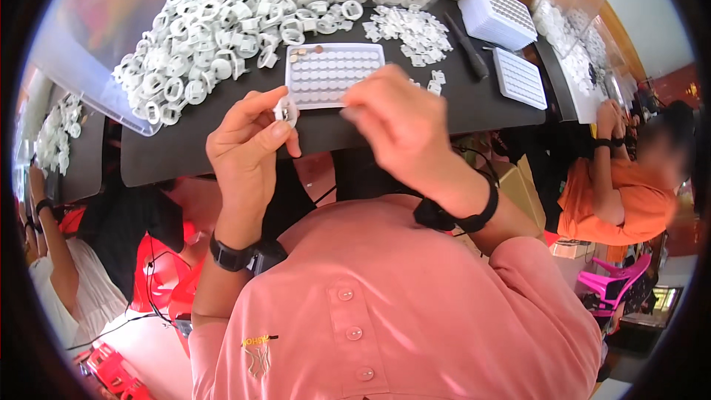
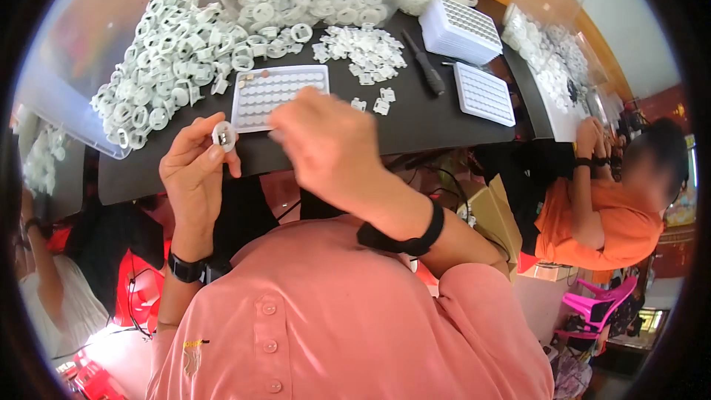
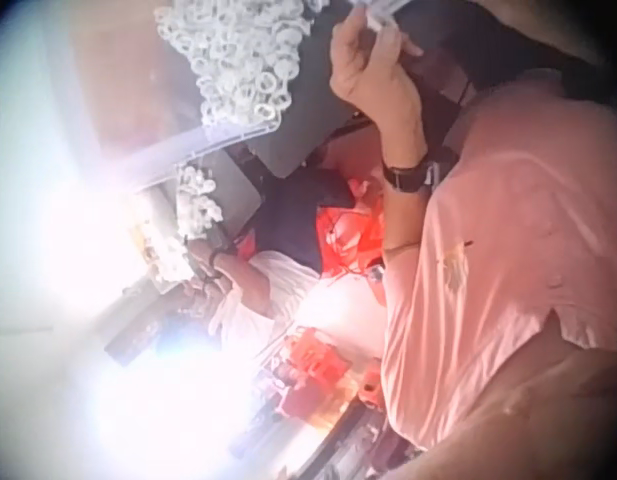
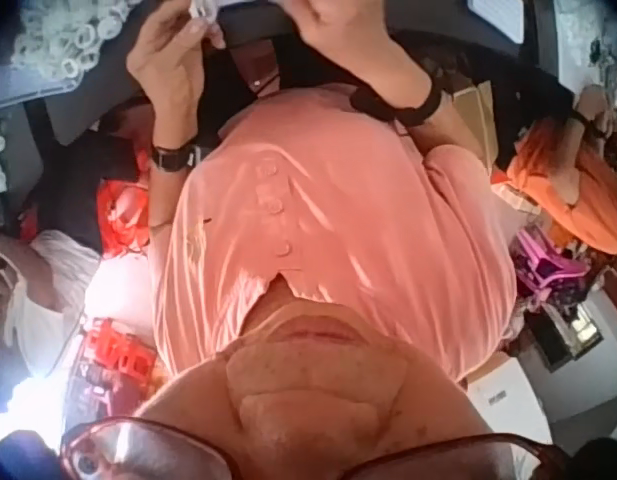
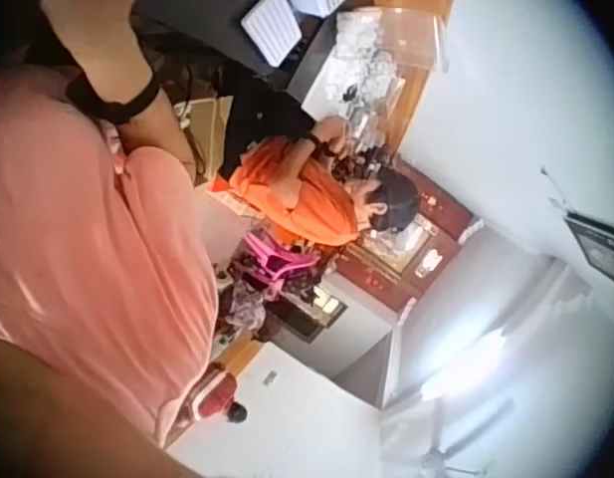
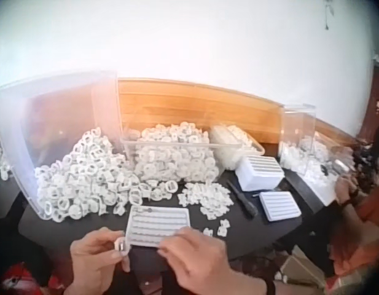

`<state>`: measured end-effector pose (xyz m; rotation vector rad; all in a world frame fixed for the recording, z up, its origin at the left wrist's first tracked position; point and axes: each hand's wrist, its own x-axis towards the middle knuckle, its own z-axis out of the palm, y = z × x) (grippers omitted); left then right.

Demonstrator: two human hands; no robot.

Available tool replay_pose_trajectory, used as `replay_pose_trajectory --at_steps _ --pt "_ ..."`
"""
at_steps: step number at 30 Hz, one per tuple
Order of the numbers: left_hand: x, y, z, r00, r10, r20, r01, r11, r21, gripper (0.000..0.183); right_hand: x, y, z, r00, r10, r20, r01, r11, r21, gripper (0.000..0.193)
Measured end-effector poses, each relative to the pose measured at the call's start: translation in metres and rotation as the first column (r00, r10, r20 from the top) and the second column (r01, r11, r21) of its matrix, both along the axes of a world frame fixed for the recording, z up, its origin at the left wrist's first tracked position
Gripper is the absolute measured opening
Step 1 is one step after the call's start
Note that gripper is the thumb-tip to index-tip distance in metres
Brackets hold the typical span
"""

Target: Assembling small electronic components into white plastic housings and placing them in organized trays.

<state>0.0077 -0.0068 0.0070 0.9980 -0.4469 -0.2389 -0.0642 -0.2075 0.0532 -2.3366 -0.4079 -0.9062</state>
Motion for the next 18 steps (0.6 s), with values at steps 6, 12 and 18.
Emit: replay_pose_trajectory --at_steps 6,12,18 --pt "0.001 0.001 0.001 0.997 -0.061 0.038 0.06 0.997 0.038 0.037 -0.029 -0.088 -0.006 0.882 -0.469 0.04 0.46 0.838 -0.293 0.014" --pt "0.0 -0.002 0.005 0.998 -0.055 0.002 0.055 0.998 -0.011 0.034 -0.03 -0.104 -0.024 0.897 -0.441 0.023 0.406 0.802 -0.439 0.016" --pt "0.001 -0.001 0.003 0.998 -0.036 -0.047 0.036 0.999 -0.003 0.033 -0.011 -0.099 -0.019 0.909 -0.39 0.143 0.414 0.824 -0.387 0.013"
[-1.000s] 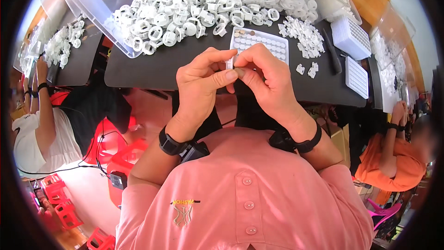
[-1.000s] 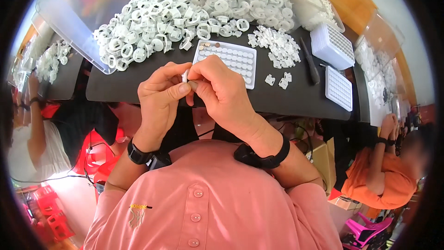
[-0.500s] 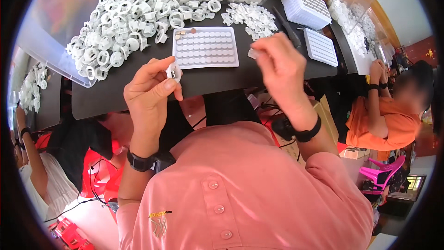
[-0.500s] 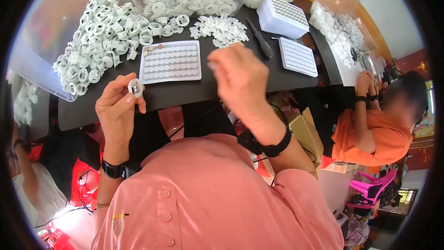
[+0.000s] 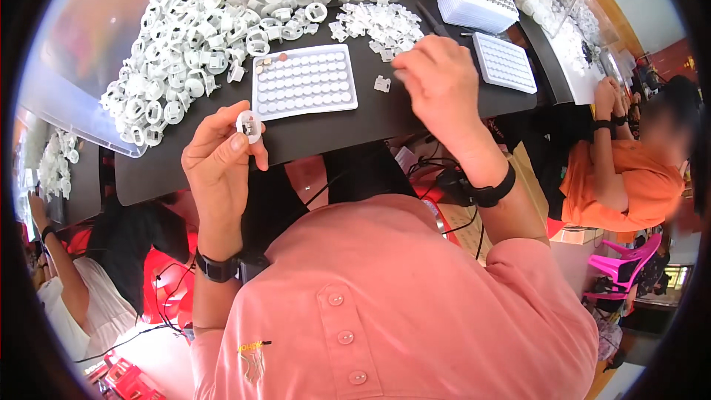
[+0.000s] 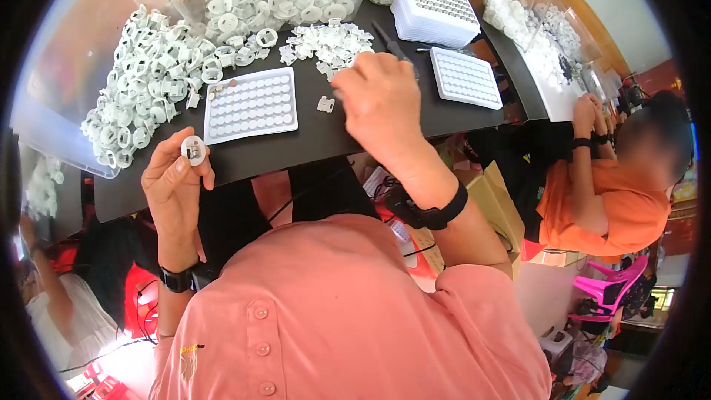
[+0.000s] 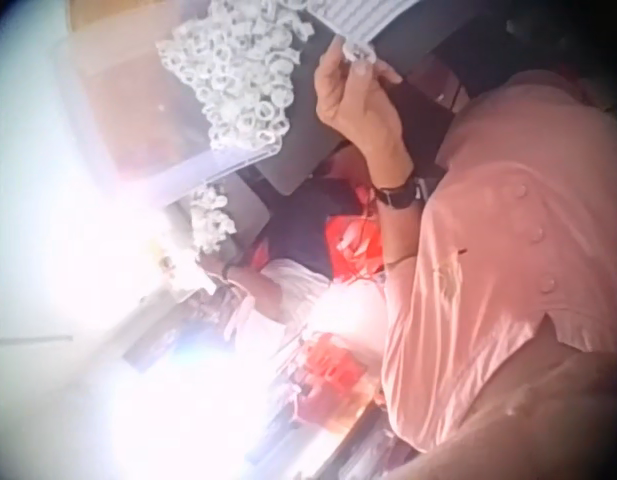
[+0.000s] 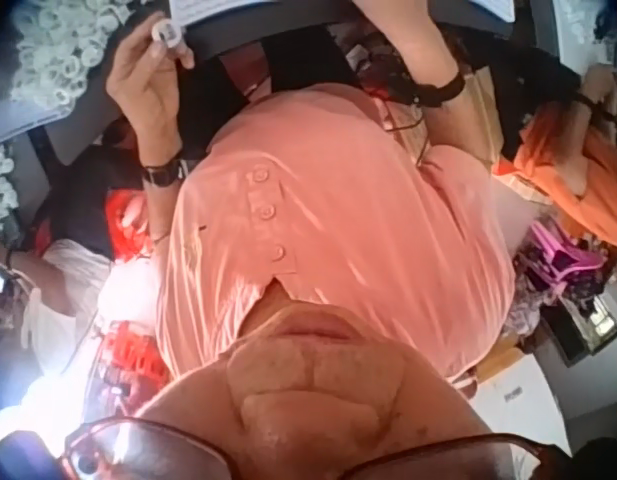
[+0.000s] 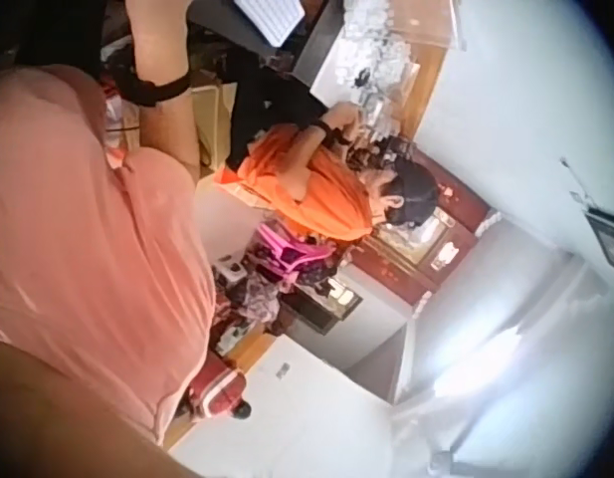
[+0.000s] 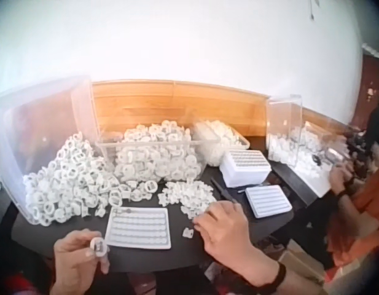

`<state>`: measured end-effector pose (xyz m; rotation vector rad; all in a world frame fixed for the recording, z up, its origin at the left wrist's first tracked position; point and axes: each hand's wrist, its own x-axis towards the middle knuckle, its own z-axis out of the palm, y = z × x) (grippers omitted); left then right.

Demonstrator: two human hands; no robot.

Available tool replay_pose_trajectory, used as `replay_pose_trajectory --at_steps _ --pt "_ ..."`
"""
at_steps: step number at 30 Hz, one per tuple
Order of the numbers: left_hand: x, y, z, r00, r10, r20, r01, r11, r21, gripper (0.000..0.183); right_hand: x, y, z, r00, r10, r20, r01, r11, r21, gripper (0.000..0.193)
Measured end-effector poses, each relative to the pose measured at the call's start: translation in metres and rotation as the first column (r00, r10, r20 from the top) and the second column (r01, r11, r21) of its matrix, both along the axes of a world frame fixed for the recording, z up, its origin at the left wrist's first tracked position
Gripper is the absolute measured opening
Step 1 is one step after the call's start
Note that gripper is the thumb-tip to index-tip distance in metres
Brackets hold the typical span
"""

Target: Assembling small electronic components into white plastic housings and placing them in organized trays.

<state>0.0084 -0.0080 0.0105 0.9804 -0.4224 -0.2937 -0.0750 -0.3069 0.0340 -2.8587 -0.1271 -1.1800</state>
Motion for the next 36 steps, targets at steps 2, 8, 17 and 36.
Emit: replay_pose_trajectory --at_steps 2,8,17,36 --pt "0.001 0.001 -0.001 1.0 -0.013 0.012 0.013 0.999 0.049 0.039 0.005 0.008 -0.002 0.998 0.068 0.013 -0.068 0.998 -0.006 0.013" --pt "0.0 0.003 0.002 1.0 -0.02 0.023 0.019 0.999 0.048 0.04 -0.004 0.013 -0.004 0.981 0.133 -0.138 -0.14 0.989 -0.039 0.013" --pt "0.002 0.005 -0.003 1.0 -0.018 0.008 0.018 1.0 0.023 0.041 -0.016 0.014 0.0 0.994 0.077 -0.082 -0.073 0.996 0.047 0.02" --pt "0.007 0.007 -0.003 0.997 -0.06 -0.05 0.059 0.998 -0.019 0.041 -0.036 0.015 -0.012 0.975 0.15 -0.167 -0.138 0.987 0.078 0.023"
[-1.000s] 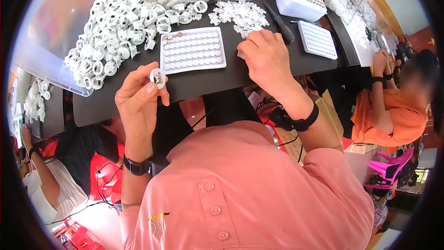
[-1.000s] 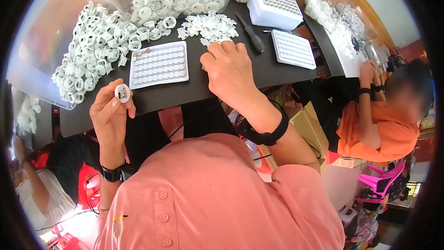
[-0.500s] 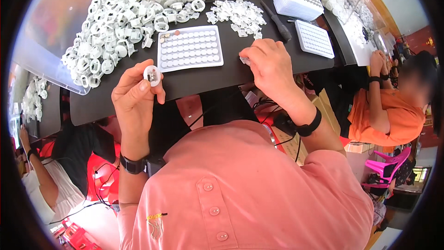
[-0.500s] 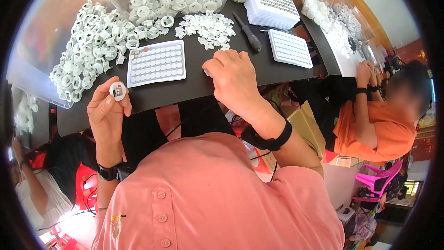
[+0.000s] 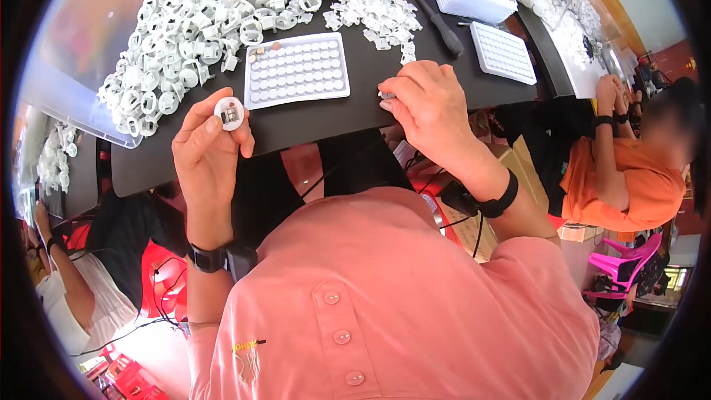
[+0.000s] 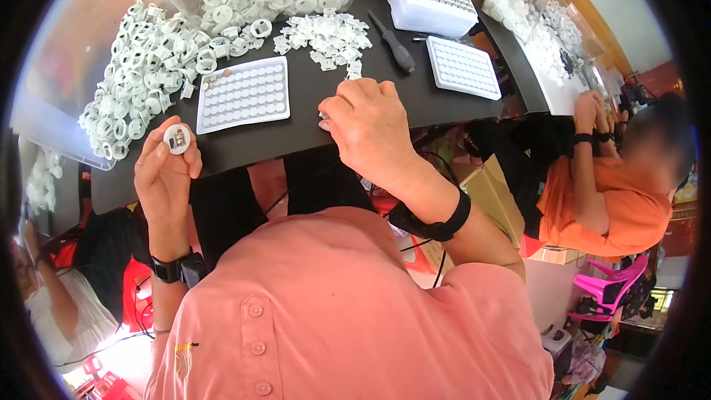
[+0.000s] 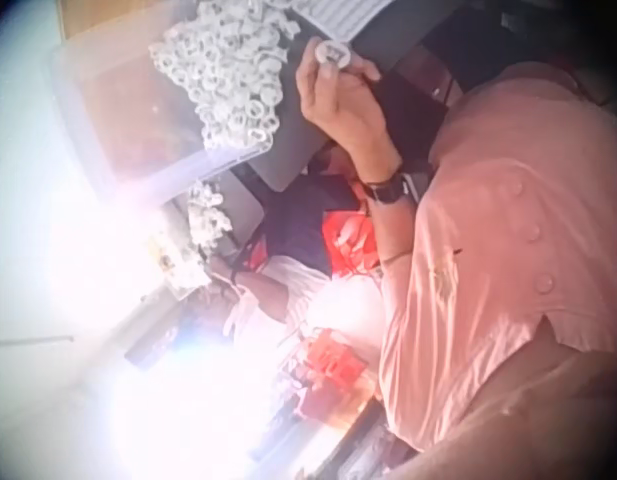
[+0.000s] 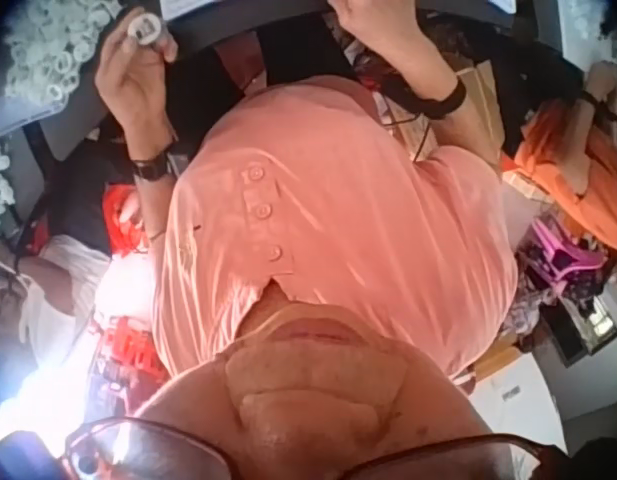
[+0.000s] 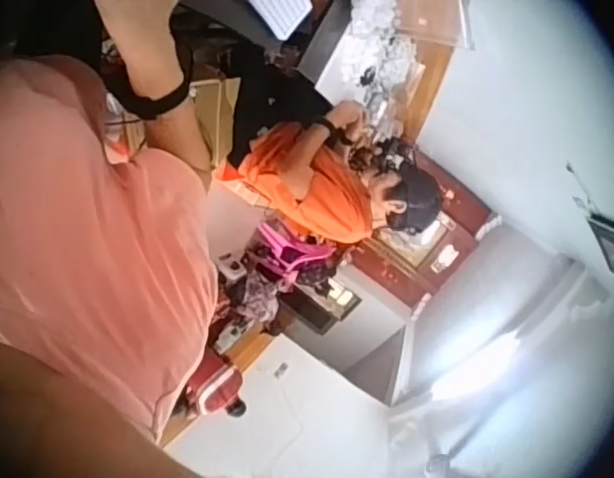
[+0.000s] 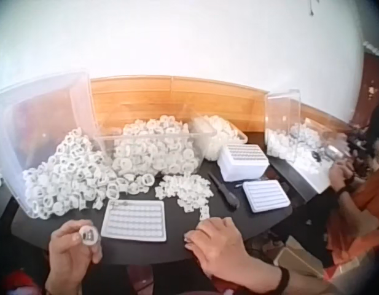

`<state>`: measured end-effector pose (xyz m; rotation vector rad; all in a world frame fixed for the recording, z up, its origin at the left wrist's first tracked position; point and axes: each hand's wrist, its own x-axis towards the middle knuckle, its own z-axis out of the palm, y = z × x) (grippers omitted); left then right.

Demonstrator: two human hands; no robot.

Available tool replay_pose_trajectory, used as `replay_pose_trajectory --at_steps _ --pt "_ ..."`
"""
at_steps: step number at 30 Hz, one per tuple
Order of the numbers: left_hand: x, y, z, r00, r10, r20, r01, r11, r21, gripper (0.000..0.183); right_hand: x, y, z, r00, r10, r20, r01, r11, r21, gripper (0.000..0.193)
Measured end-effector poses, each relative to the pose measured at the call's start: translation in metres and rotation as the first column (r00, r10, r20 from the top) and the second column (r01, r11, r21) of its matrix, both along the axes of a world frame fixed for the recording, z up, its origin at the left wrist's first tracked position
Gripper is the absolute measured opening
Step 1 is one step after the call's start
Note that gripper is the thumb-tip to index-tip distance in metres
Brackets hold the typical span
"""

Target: Assembling small electronic components into white plastic housings and placing them in organized trays.

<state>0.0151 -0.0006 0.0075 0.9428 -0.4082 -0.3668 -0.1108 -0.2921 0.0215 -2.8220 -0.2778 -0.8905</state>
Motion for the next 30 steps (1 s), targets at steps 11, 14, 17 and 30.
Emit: replay_pose_trajectory --at_steps 11,14,17,30 --pt "0.002 0.001 0.001 0.999 -0.027 -0.03 0.027 0.999 -0.018 0.044 -0.018 0.005 -0.009 0.992 0.101 0.072 -0.097 0.994 -0.06 0.042" --pt "0.003 0.002 -0.001 0.999 -0.034 -0.022 0.034 0.999 -0.02 0.044 -0.019 0.007 -0.014 0.988 0.105 0.115 -0.096 0.992 -0.079 0.044" --pt "0.005 0.003 -0.004 0.999 -0.046 -0.012 0.045 0.998 -0.038 0.043 -0.017 0.011 -0.014 0.987 0.1 0.129 -0.094 0.994 -0.048 0.042" --pt "0.005 0.002 -0.004 0.993 -0.11 -0.044 0.103 0.984 -0.148 0.038 -0.016 0.015 -0.013 0.956 0.184 0.229 -0.162 0.98 -0.114 0.031"
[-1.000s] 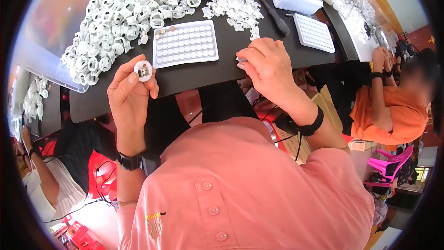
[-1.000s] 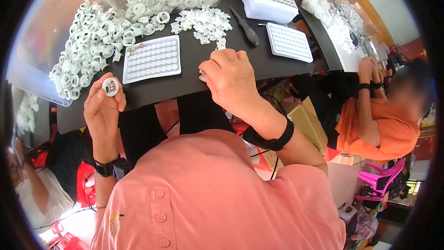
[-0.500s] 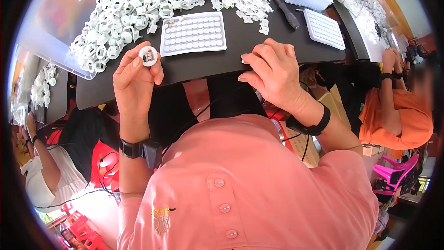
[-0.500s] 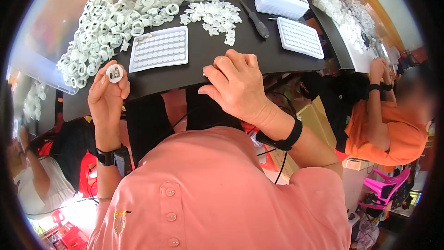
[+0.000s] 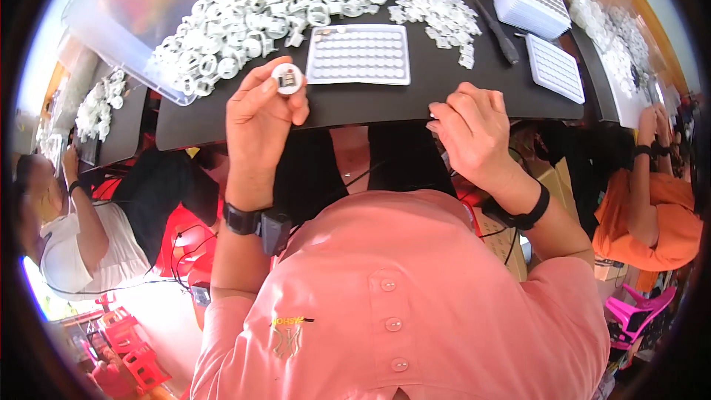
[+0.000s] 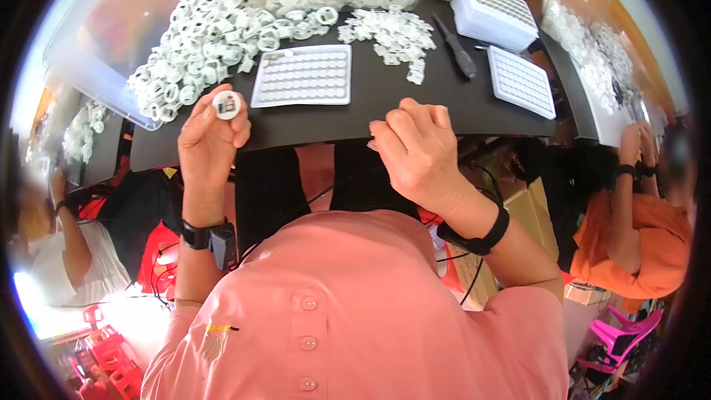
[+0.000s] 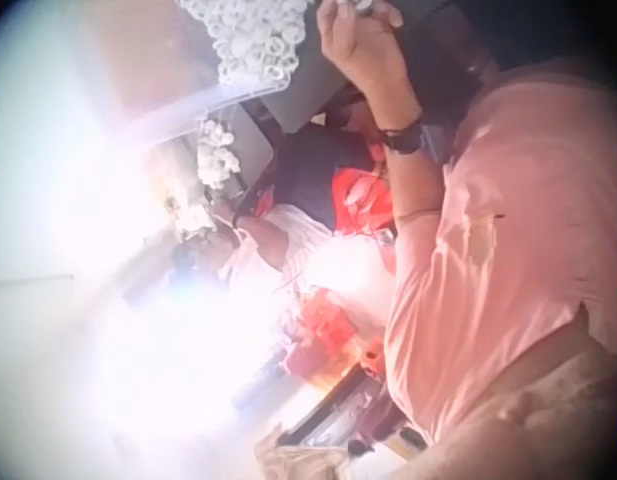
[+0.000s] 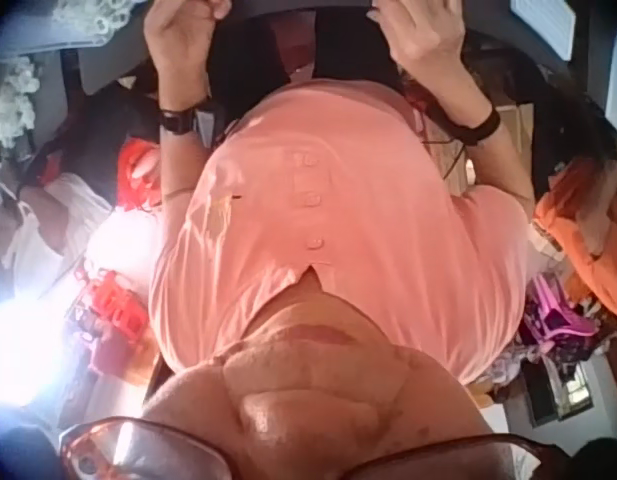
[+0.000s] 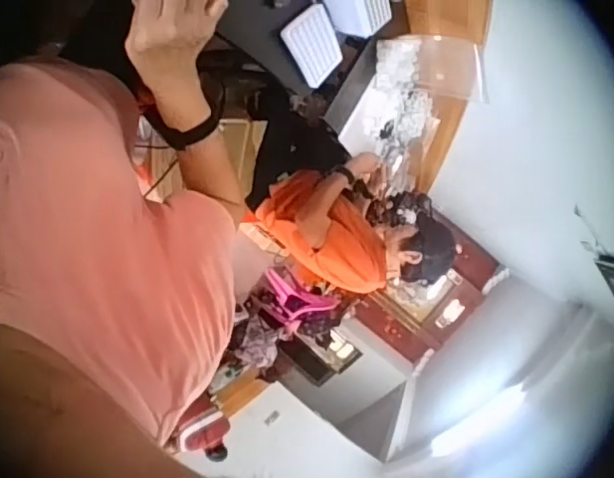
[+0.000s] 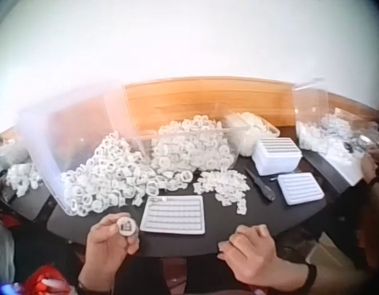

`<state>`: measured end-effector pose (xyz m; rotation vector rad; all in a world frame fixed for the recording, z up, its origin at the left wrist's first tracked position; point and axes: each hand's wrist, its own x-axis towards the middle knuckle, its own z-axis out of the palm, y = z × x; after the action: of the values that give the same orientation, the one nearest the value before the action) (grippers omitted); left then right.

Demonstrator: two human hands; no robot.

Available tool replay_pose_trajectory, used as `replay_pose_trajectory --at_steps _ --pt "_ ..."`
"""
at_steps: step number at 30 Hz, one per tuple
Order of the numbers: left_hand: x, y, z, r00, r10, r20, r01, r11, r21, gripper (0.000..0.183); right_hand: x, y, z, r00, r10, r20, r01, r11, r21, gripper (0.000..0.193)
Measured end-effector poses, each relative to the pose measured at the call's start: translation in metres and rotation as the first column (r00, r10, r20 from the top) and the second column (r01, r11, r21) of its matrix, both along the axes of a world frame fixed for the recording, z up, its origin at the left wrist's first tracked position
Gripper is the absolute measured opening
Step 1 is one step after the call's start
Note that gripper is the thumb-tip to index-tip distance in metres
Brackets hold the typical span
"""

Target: Assembling small electronic components into white plastic housings and placing them in organized trays.

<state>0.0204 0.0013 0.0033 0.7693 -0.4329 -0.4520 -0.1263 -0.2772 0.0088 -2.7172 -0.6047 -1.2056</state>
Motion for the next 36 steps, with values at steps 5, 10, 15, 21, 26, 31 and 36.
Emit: replay_pose_trajectory --at_steps 5,10,15,21,26,31,36 --pt "0.0 -0.001 0.001 0.999 0.006 -0.042 -0.009 0.998 -0.066 0.034 0.003 0.0 0.0 0.999 0.037 0.025 -0.036 0.998 -0.041 0.032" --pt "0.001 0.001 0.0 0.999 0.002 -0.053 -0.006 0.996 -0.086 0.035 0.014 0.015 0.019 0.994 0.099 -0.051 -0.088 0.98 0.179 0.022" --pt "0.003 0.002 0.0 0.995 -0.033 -0.095 0.022 0.994 -0.11 0.036 0.056 0.07 0.042 0.935 0.311 -0.17 -0.085 0.662 0.745 0.011" --pt "0.008 0.003 -0.004 0.993 -0.055 -0.1 0.041 0.989 -0.139 0.033 0.104 0.123 0.048 0.71 0.701 0.066 -0.149 0.058 0.987 0.002" --pt "0.009 0.005 -0.006 0.989 -0.082 -0.119 0.064 0.987 -0.148 0.031 0.108 0.135 0.044 0.768 0.64 -0.009 -0.115 0.153 0.981 0.004" --pt "0.007 0.004 -0.003 0.986 -0.075 -0.147 0.048 0.983 -0.177 0.03 0.119 0.127 0.025 0.853 0.522 -0.007 -0.231 0.388 0.892 0.005" --pt "0.005 0.004 -0.002 0.989 -0.05 -0.14 0.027 0.986 -0.166 0.03 0.115 0.13 0.029 0.873 0.486 -0.03 -0.208 0.428 0.88 0.008"
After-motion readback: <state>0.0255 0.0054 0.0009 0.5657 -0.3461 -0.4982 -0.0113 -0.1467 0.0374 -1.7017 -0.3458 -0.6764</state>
